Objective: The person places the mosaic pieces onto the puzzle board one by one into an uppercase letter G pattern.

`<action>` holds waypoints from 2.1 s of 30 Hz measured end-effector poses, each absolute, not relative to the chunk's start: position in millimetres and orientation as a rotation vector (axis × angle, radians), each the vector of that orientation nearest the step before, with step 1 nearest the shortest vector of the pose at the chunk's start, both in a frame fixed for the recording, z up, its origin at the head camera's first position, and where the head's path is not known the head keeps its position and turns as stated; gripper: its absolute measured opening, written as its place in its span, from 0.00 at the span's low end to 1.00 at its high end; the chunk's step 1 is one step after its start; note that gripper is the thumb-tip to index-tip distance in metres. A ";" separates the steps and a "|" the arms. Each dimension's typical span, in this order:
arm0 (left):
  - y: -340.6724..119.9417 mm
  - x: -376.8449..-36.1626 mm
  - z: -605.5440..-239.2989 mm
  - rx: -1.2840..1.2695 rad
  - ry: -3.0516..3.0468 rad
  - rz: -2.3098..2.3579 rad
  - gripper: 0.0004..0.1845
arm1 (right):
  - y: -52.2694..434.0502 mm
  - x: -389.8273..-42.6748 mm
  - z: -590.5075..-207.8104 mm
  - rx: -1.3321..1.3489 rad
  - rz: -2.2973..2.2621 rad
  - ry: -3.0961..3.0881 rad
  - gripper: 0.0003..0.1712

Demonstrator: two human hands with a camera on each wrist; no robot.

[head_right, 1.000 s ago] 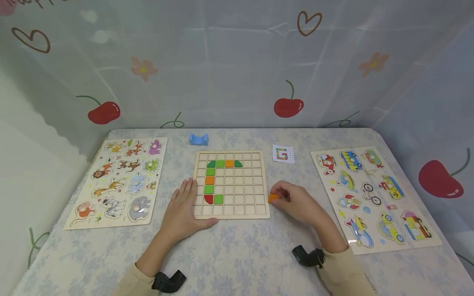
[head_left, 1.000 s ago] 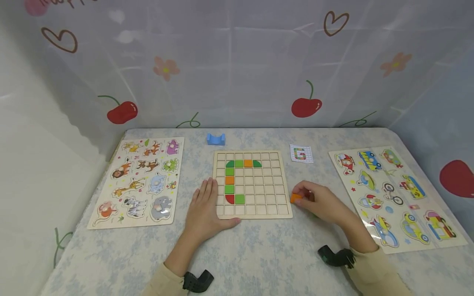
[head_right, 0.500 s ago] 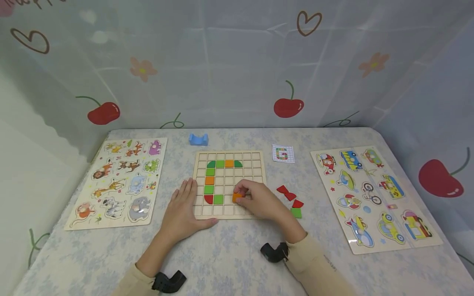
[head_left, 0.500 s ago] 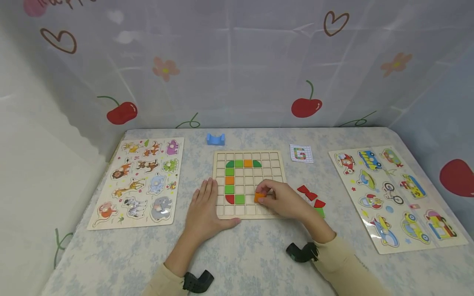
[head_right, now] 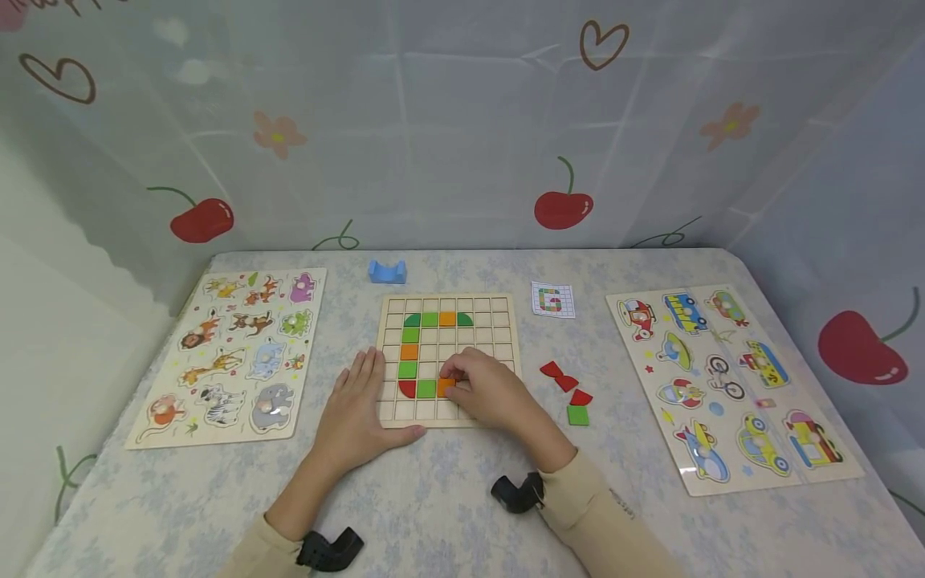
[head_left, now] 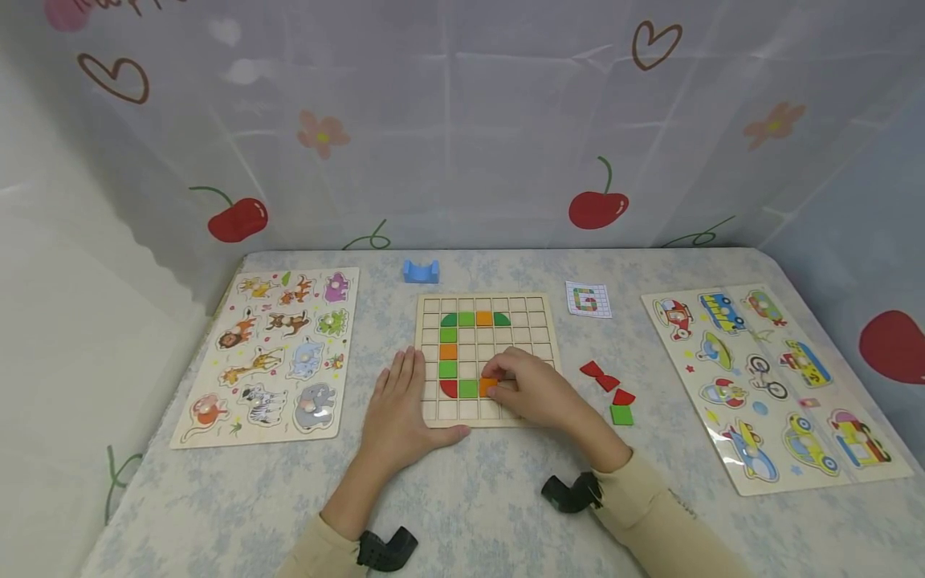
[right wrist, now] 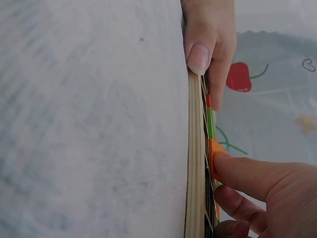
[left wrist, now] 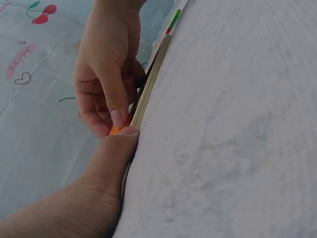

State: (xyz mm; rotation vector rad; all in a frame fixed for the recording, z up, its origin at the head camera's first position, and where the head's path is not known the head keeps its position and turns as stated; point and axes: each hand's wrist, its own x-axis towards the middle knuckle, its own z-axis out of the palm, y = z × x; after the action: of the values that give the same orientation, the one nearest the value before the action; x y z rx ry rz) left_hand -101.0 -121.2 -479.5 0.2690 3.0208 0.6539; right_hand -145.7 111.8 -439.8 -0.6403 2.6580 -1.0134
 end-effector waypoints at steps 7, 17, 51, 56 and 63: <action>-121.0 -100.5 -478.0 0.274 3.011 0.649 0.71 | 115.3 -144.2 -442.6 -0.680 -0.971 2.684 0.10; -121.0 -100.4 -478.3 0.269 3.007 0.639 0.71 | 128.8 -137.2 -437.3 -0.628 -0.955 2.668 0.15; -121.0 -99.4 -481.1 0.267 3.035 0.673 0.71 | 234.9 -136.4 -443.1 -0.213 -0.780 2.960 0.20; -121.3 -99.3 -481.5 0.270 3.047 0.670 0.71 | 228.2 -140.2 -444.9 -0.204 -0.790 2.960 0.15; -121.3 -99.8 -483.7 0.288 3.067 0.673 0.70 | 224.0 -143.6 -444.1 -0.272 -0.865 2.901 0.10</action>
State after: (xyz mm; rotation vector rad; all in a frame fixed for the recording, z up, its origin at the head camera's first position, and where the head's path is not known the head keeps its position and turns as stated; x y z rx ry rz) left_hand -99.8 -121.3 -483.7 0.2877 3.0672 0.6732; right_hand -143.6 224.0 -444.1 -0.2725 2.9011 -0.8650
